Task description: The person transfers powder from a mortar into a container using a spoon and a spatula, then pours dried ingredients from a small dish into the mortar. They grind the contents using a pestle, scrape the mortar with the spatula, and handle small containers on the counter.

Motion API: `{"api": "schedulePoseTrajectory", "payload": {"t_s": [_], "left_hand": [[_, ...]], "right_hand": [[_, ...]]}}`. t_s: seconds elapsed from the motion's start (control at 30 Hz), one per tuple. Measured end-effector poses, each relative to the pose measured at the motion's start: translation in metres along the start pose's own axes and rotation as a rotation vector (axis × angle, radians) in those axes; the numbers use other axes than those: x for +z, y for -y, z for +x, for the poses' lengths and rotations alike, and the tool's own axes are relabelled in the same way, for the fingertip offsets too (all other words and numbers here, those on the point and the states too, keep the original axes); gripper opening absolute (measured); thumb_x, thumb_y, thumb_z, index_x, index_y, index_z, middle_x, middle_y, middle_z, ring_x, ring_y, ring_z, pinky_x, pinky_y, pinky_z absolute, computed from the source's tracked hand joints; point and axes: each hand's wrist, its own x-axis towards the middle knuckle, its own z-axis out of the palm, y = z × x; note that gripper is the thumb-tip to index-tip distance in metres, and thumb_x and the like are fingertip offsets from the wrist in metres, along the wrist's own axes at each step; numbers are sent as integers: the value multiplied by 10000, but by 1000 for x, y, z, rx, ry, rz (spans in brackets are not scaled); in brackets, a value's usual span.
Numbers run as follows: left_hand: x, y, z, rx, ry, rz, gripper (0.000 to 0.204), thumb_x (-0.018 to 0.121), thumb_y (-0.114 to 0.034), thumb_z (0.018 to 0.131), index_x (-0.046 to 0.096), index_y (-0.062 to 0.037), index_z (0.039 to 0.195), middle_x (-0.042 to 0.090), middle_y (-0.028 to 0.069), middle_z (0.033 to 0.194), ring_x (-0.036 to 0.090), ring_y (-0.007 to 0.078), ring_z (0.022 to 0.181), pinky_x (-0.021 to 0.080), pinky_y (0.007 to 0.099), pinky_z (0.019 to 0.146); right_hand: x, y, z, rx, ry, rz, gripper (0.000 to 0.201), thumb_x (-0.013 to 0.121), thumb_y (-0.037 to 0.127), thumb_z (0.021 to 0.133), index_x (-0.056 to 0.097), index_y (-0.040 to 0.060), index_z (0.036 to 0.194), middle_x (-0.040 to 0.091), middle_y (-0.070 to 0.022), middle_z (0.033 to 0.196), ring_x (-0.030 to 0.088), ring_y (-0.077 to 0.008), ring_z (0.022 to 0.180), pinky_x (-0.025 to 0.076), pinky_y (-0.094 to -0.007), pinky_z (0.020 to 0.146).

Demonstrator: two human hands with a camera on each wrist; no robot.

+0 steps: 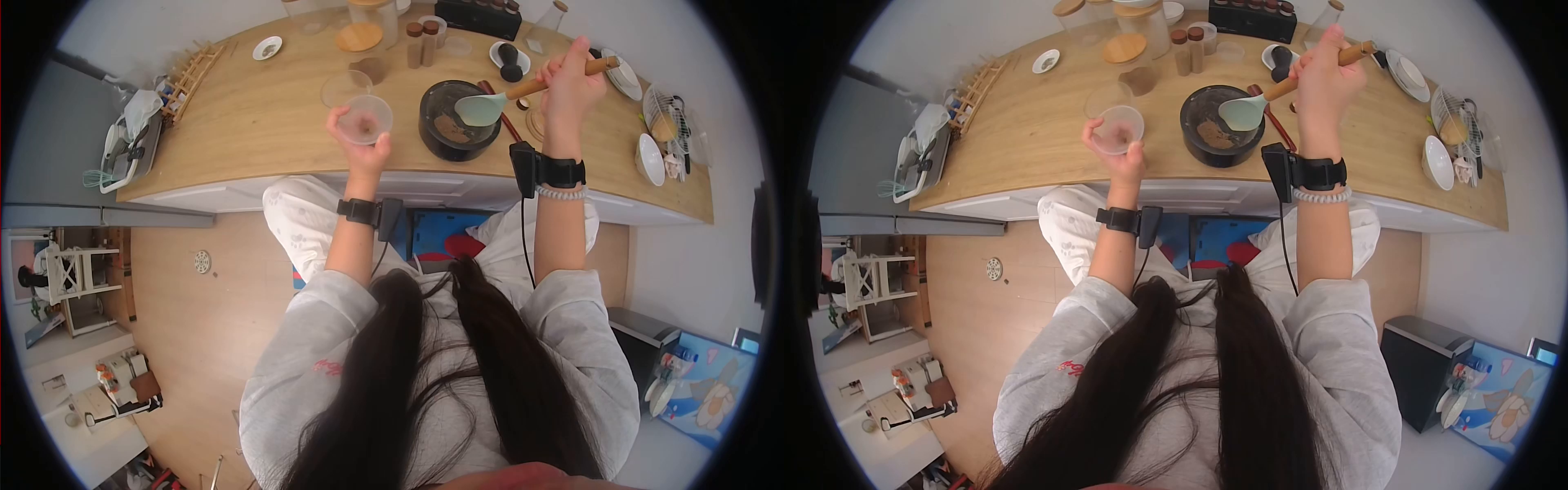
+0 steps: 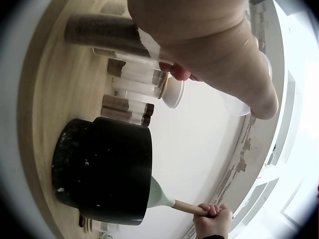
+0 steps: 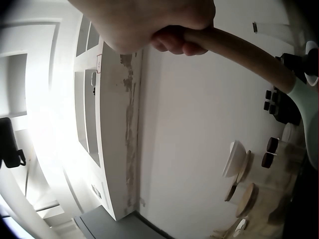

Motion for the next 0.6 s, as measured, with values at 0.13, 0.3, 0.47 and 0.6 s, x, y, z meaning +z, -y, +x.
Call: {"api": "schedulePoseTrajectory", "payload": {"t_s": [0.13, 0.3, 0.47, 0.6], "left_hand": [[0, -1, 1, 39, 6, 4, 750, 732, -343, 707, 231, -114, 1215, 451, 117, 1007, 518, 206, 854, 444, 312, 745], [-2, 3, 0, 36, -3, 11, 756, 738, -349, 707, 229, -118, 1216, 453, 111, 993, 518, 203, 849, 444, 311, 740], [-2, 6, 0, 33, 14, -7, 772, 746, -364, 702, 224, -125, 1217, 462, 94, 957, 521, 200, 832, 440, 305, 736], [-1, 4, 1, 37, -1, 6, 777, 747, -378, 700, 226, -120, 1215, 459, 94, 965, 521, 200, 833, 439, 305, 737]], "right_hand": [[6, 4, -6, 12, -103, -97, 453, 494, 337, 936, 417, 47, 596, 420, -32, 454, 433, -108, 387, 367, -247, 390], [10, 5, -13, 6, -129, -115, 438, 496, 335, 934, 435, 35, 621, 432, -39, 450, 446, -109, 383, 363, -244, 382], [13, 7, -17, -14, -141, -130, 436, 501, 333, 931, 438, 33, 620, 435, -42, 447, 444, -112, 377, 356, -242, 376], [12, 7, -19, 2, -154, -131, 404, 503, 294, 932, 426, 35, 631, 422, -33, 465, 411, -109, 385, 358, -259, 386]]}}
